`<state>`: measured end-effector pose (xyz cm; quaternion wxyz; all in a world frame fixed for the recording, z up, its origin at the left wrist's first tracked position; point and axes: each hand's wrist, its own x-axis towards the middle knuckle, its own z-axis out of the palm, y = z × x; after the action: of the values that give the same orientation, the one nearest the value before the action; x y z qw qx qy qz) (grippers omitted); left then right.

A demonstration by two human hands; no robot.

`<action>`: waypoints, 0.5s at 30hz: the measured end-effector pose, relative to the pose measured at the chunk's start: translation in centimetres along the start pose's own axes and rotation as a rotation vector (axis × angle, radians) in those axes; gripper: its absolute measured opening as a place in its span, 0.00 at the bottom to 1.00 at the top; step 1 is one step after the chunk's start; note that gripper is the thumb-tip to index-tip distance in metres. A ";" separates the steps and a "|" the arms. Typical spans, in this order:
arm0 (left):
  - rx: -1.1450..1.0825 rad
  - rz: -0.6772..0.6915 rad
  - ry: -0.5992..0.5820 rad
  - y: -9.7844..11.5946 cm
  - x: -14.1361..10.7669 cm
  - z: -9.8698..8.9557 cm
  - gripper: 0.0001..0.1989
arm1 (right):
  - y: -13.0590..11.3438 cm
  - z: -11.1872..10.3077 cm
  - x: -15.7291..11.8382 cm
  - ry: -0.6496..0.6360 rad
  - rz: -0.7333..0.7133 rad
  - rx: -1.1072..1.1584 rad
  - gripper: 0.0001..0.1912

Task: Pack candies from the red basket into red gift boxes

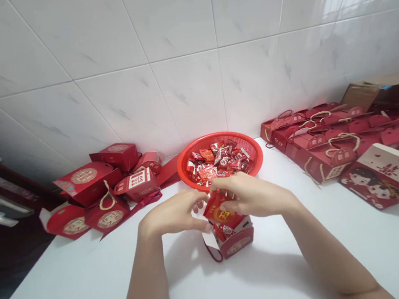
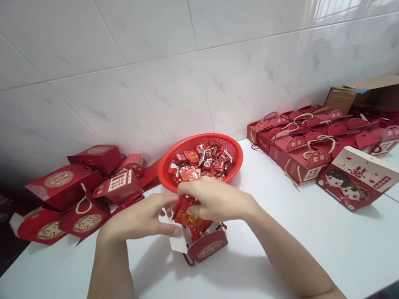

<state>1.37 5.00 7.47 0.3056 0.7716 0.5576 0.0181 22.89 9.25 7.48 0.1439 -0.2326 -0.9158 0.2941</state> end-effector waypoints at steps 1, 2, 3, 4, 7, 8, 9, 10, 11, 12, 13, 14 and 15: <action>-0.001 -0.021 -0.002 -0.3 0.0 0.0 0.26 | 0.2 0.4 0.3 -0.034 0.007 -0.038 0.11; -0.005 -0.045 -0.004 -0.5 0.0 0.0 0.29 | 0.3 0.7 0.5 -0.060 0.011 -0.071 0.12; -0.013 -0.069 -0.006 -0.7 0.0 0.0 0.31 | 0.5 1.0 0.7 -0.074 0.018 -0.101 0.13; -0.021 -0.088 -0.010 -0.8 0.0 0.0 0.32 | 0.7 1.2 0.8 -0.073 0.029 -0.130 0.13; -0.030 -0.125 -0.026 -0.7 0.0 0.0 0.33 | 1.0 1.3 0.9 -0.026 0.090 -0.198 0.13; -0.028 -0.127 -0.032 -0.6 0.0 0.0 0.33 | 1.0 1.2 0.8 -0.016 0.103 -0.208 0.14; -0.026 -0.126 -0.036 -0.5 0.0 0.0 0.32 | 1.0 1.0 0.8 -0.018 0.103 -0.210 0.14; -0.027 -0.121 -0.036 -0.4 0.0 0.0 0.32 | 1.0 0.9 0.7 -0.028 0.092 -0.207 0.14; -0.030 -0.111 -0.033 -0.4 0.0 0.0 0.31 | 0.9 0.8 0.6 -0.043 0.073 -0.202 0.14; -0.033 -0.095 -0.027 -0.4 0.0 0.0 0.31 | 0.9 0.6 0.5 -0.061 0.053 -0.200 0.15; -0.035 -0.079 -0.017 -0.4 0.0 0.0 0.30 | 0.8 0.5 0.4 -0.079 0.036 -0.198 0.15; -0.035 -0.065 -0.007 -0.4 0.0 0.1 0.29 | 0.8 0.3 0.3 -0.093 0.025 -0.196 0.15; -0.034 -0.055 0.003 -0.5 0.0 0.1 0.29 | 0.8 0.1 0.2 -0.102 0.018 -0.191 0.15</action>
<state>0.98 5.05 7.18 0.3183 0.7507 0.5786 0.0203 22.97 9.87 6.96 0.0719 -0.2380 -0.9437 0.2183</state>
